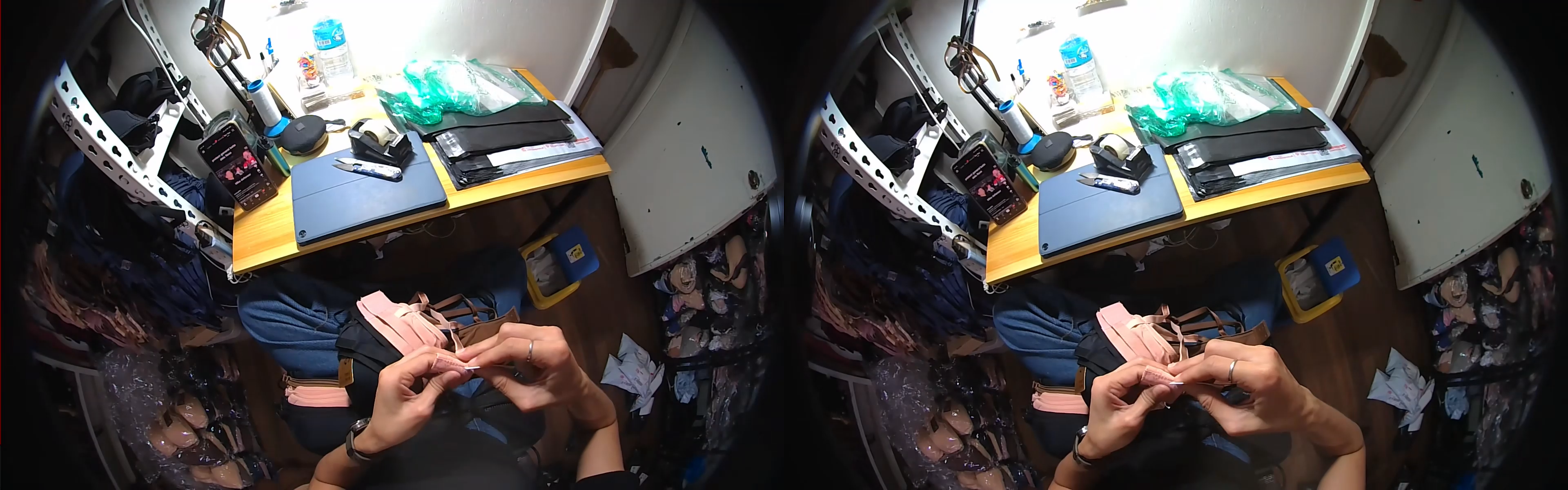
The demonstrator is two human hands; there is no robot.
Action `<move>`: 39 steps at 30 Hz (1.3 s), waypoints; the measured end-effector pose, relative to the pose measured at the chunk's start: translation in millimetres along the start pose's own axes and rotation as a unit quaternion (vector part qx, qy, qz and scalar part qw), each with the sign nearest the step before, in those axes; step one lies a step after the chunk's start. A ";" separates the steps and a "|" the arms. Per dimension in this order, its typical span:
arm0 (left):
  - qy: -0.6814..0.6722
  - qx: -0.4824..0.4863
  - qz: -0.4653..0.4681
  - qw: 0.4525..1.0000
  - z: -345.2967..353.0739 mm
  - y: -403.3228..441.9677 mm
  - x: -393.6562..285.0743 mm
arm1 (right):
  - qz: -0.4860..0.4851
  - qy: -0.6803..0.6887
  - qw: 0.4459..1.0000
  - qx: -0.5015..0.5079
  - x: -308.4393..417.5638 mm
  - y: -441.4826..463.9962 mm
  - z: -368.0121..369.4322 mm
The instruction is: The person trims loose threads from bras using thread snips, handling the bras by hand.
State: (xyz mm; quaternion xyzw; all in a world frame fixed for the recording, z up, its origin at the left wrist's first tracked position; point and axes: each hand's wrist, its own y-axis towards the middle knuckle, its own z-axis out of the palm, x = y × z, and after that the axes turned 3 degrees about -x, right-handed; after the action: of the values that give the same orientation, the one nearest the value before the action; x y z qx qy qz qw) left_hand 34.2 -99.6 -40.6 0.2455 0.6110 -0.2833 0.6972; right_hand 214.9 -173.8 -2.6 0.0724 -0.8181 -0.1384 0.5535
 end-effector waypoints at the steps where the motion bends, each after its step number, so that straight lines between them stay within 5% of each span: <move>1: 0.000 0.000 -0.001 1.000 -0.2 -0.1 0.5 | -0.002 0.007 1.000 -0.007 -1.5 -0.8 0.9; 5: -0.069 0.010 -0.060 0.996 -2.0 1.0 2.8 | 0.023 0.029 0.999 -0.029 -3.7 -1.2 0.8; 8: -0.025 0.013 0.001 1.000 -5.1 4.3 2.0 | 0.084 0.042 0.994 -0.048 -8.2 0.5 -4.3; 10: -0.035 -0.007 -0.026 0.999 -7.5 2.7 0.0 | 0.064 -0.036 0.984 -0.161 -34.9 5.0 -14.1; 14: -0.038 -0.066 -0.047 0.996 -17.5 3.8 -0.4 | 0.137 -0.367 0.914 0.105 -166.1 -41.2 -47.3; 17: -0.013 -0.107 0.016 0.994 -19.0 9.9 1.6 | 0.063 -0.421 0.897 0.117 -204.7 -82.2 -35.7; 21: -0.068 -0.149 0.007 0.987 -17.2 14.2 2.3 | 0.131 -0.512 0.839 0.130 -178.6 -89.4 -30.7; 22: 0.050 -0.200 0.051 0.977 -13.4 16.2 6.8 | 0.133 -0.511 0.839 0.129 -167.4 -86.4 -31.8; 25: 0.281 -0.289 0.140 0.905 -8.3 18.6 13.6 | 0.351 -0.179 0.899 0.193 -126.1 -66.1 -39.1; 26: 0.278 -0.170 0.136 0.936 -11.3 16.4 13.7 | 0.350 -0.179 0.899 0.192 -112.7 -62.9 -35.3; 27: 0.272 -0.051 0.129 0.952 -14.5 13.2 14.0 | 0.338 0.067 0.935 0.090 -99.5 -59.5 -28.3; 28: 0.263 0.068 0.118 0.955 -16.5 10.1 14.0 | 0.302 0.310 0.901 -0.017 -85.3 -55.4 -20.1; 32: 0.036 0.027 0.068 0.997 11.0 7.6 13.8 | 0.211 0.256 0.942 -0.061 -25.5 -36.1 12.0; 35: 0.020 0.020 0.051 0.998 -0.5 6.2 6.8 | 0.076 0.078 0.993 -0.041 -11.9 -30.1 22.3; 39: -0.015 -0.013 0.001 1.000 -5.0 2.3 -5.5 | 0.062 0.047 0.996 -0.033 6.9 -20.2 -0.4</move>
State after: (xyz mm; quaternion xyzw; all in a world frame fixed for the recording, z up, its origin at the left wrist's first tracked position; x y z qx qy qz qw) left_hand 31.7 -93.9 -35.8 0.2321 0.6039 -0.2784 0.7098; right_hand 212.0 -195.0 -2.5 0.0094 -0.7891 -0.1270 0.6009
